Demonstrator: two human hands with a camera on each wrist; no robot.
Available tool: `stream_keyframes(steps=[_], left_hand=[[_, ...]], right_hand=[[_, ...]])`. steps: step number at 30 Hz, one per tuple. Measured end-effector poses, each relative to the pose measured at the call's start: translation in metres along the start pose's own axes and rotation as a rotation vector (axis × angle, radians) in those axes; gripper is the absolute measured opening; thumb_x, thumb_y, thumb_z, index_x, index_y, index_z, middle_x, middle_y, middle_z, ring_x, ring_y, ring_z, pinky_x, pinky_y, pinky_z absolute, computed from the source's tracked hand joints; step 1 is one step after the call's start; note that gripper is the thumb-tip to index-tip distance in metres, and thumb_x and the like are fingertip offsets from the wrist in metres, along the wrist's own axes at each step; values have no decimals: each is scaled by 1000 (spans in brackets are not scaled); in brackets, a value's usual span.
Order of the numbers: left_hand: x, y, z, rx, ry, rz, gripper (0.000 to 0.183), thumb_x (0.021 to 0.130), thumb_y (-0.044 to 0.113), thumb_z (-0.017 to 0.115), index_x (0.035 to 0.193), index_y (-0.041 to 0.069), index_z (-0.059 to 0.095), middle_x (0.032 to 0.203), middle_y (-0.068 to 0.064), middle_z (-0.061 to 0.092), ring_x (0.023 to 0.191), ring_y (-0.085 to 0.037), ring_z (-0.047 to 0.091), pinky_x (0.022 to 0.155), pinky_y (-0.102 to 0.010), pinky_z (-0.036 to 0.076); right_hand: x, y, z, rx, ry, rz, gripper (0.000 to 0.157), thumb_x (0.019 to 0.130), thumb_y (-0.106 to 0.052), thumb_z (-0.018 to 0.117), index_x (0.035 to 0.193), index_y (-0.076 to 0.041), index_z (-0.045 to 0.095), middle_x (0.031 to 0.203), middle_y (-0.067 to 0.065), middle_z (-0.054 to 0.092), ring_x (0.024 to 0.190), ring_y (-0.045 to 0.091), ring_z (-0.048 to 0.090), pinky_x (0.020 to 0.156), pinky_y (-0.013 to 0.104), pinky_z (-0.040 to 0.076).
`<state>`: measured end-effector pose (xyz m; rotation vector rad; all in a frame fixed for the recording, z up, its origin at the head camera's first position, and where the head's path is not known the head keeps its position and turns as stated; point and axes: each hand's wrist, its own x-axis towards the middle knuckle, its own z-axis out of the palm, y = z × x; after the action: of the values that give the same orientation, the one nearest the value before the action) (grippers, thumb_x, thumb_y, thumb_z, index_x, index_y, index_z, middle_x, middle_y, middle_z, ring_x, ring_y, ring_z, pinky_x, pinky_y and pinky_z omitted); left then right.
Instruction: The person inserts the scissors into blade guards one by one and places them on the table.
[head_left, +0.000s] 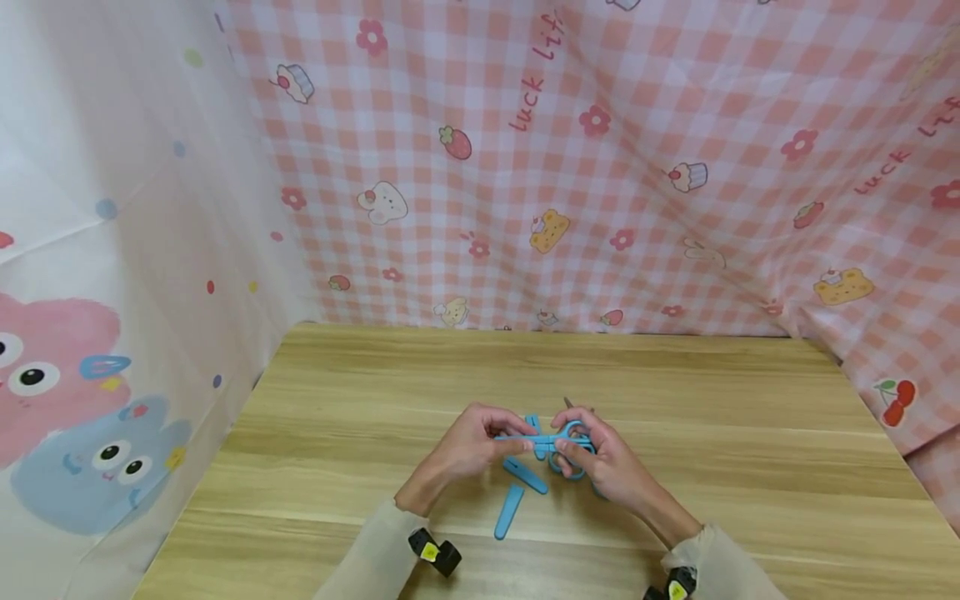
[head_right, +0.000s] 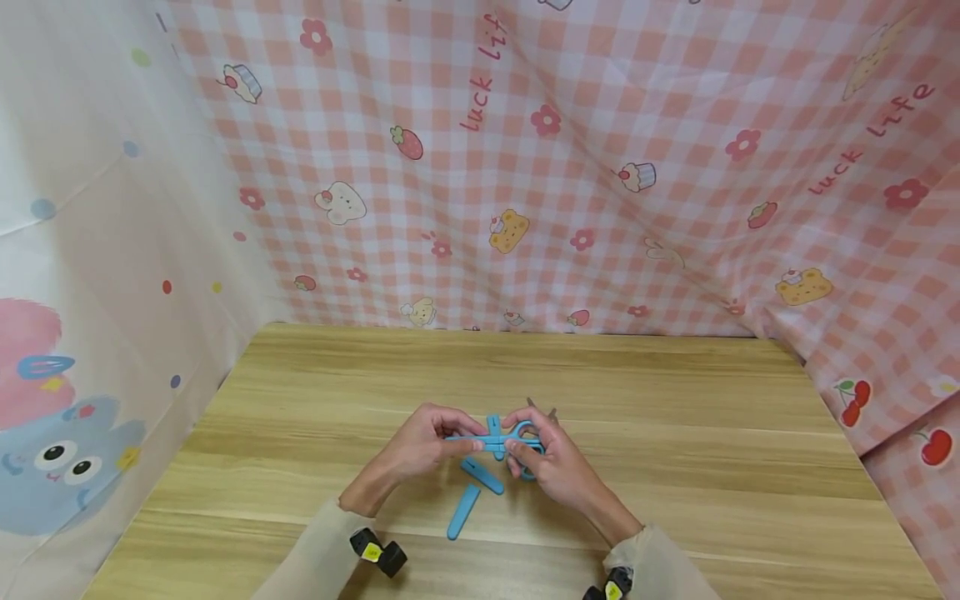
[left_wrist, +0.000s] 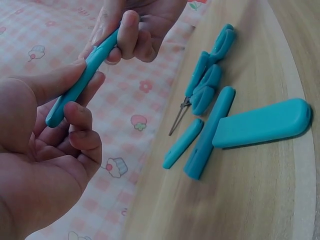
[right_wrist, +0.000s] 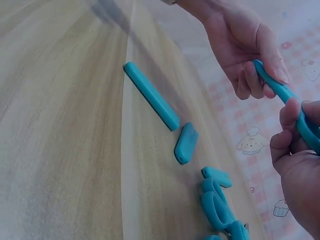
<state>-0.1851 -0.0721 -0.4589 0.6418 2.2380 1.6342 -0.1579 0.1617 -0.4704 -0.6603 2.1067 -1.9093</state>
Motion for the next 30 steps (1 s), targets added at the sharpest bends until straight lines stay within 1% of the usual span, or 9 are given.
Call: stream_keyframes(steps=[3,7,11,14,20,25,28,30], left_hand=[[2,-2,0,2,0,-13,12,89,21,75,99,14,78,87,-9,73,67,-8,52,59,-20,40],[4,-2,1,0,12,-26,14,89,23,75,100,15,77,88,-5,73,71,-10,55,61,-20,42],[6,-1,1,-26,24,-38,14,90,24,74,101,15,76,90,-4,73,79,-19,63,67,-23,47],[7,-1,1,-36,24,-50,15,91,25,73,102,15,75,92,-4,73,85,-25,66,72,-26,50],[8,-1,-1,-23,22,-71,15,94,24,69,106,18,75,97,0,73,89,-21,64,77,-30,50],[9,0,-2,-21,21,-70,15,96,20,66,108,19,75,102,3,72,95,-17,64,83,-33,51],[10,0,-2,-14,26,-71,16,96,19,66,108,20,75,106,4,72,98,-16,63,85,-34,50],[10,-1,-2,-10,32,-75,16,96,20,66,108,20,75,108,4,71,100,-18,61,85,-33,50]], right_hand=[[1,1,-2,-11,11,3,20,103,-9,52,121,-2,47,75,10,57,68,12,57,63,31,50],[2,3,-6,-11,21,11,21,103,-10,52,121,-1,47,76,9,57,68,15,58,64,31,50],[4,4,-8,-12,36,33,23,102,-14,54,121,-2,47,77,8,57,68,15,58,63,32,51],[5,5,-10,6,49,43,24,102,-14,55,121,-2,46,79,8,57,69,13,58,64,32,52],[8,7,-13,46,64,47,24,102,-11,54,121,-2,43,80,10,55,70,14,58,67,32,51],[11,7,-13,84,74,63,23,102,-11,55,120,-3,43,82,6,54,70,13,57,67,30,51],[12,6,-12,104,76,77,22,102,-11,55,119,-4,43,82,5,53,70,13,57,66,28,49],[13,6,-12,104,79,89,22,102,-12,55,119,-4,44,82,7,53,70,14,56,65,27,48]])
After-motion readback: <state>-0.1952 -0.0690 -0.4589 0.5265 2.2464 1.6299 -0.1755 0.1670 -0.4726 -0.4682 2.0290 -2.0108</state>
